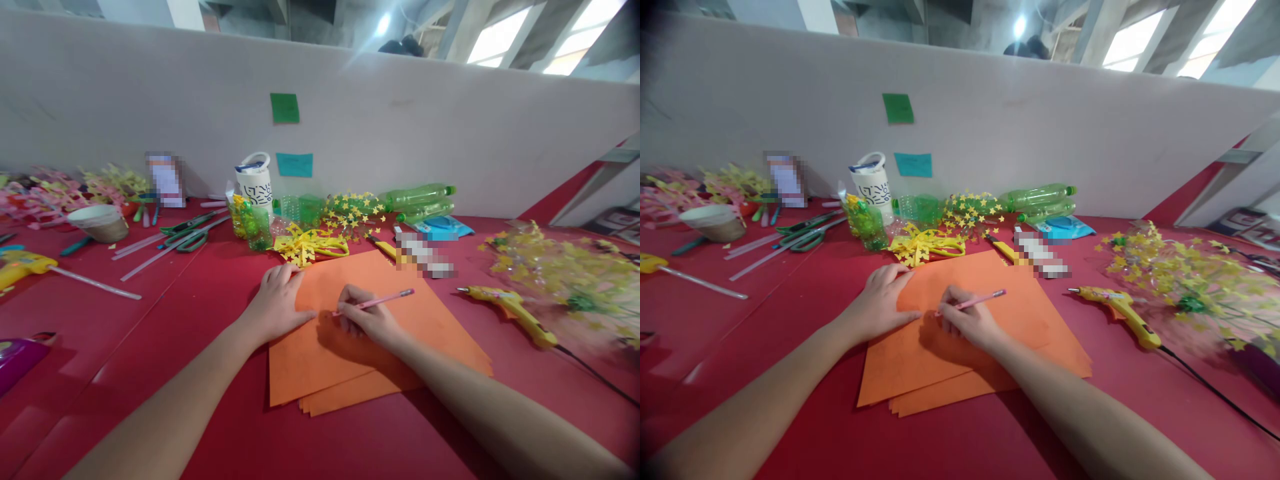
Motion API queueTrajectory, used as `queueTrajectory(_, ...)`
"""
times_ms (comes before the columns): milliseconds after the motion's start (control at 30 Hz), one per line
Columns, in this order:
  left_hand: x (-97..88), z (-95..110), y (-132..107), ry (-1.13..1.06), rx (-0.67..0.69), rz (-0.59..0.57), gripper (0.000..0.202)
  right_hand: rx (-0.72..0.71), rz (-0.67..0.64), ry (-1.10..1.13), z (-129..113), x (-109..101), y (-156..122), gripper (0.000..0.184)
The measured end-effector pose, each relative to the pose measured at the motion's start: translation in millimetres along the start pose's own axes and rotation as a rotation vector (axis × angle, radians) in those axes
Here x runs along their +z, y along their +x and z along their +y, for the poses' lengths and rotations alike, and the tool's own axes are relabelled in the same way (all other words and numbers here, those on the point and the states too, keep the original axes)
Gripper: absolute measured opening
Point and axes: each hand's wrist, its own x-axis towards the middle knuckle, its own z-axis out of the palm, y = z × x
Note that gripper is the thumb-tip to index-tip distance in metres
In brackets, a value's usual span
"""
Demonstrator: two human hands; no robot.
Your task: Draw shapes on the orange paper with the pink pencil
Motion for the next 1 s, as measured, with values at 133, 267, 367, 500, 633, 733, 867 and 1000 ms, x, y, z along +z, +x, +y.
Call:
queueTrajectory(133, -0.1, -0.4, 0.2, 0.040, 0.008, 0.046, 0.076, 0.024, 0.034, 0.066, -1.5, -1.7, 0.7, 0.016)
queueTrajectory(267, -0.1, -0.6, 0.4, 0.053, 0.020, 0.092, 0.071, 0.019, 0.013, 0.006, -1.0, -2.1, 1.1, 0.007)
queueTrajectory(367, -0.7, 0.7, 0.5, 0.071, 0.031, 0.101, 0.069, -0.006, 0.014, -0.022, 1.3, -2.8, 2.2, 0.004)
queueTrajectory(500, -2.9, 3.7, 0.4, 0.097, 0.047, 0.119, 0.066, -0.031, 0.017, -0.019, 2.2, -2.6, 3.6, 0.003)
queueTrajectory(633, -5.5, 4.9, -0.3, 0.086, 0.099, 0.083, 0.060, -0.015, 0.026, 0.049, 1.6, -1.9, 4.7, 0.013)
queueTrajectory(733, -5.5, 3.4, -1.0, 0.065, 0.111, 0.021, 0.056, 0.017, -0.001, 0.084, 0.8, -3.4, 3.9, 0.015)
queueTrajectory(867, -3.5, 0.7, -1.2, 0.041, 0.104, -0.014, 0.052, -0.024, -0.054, 0.009, -1.2, -6.0, 0.1, 0.008)
queueTrajectory(1000, -2.1, -0.7, -0.9, 0.011, 0.109, -0.039, 0.052, -0.046, -0.078, -0.056, -1.4, -5.4, -2.6, 0.005)
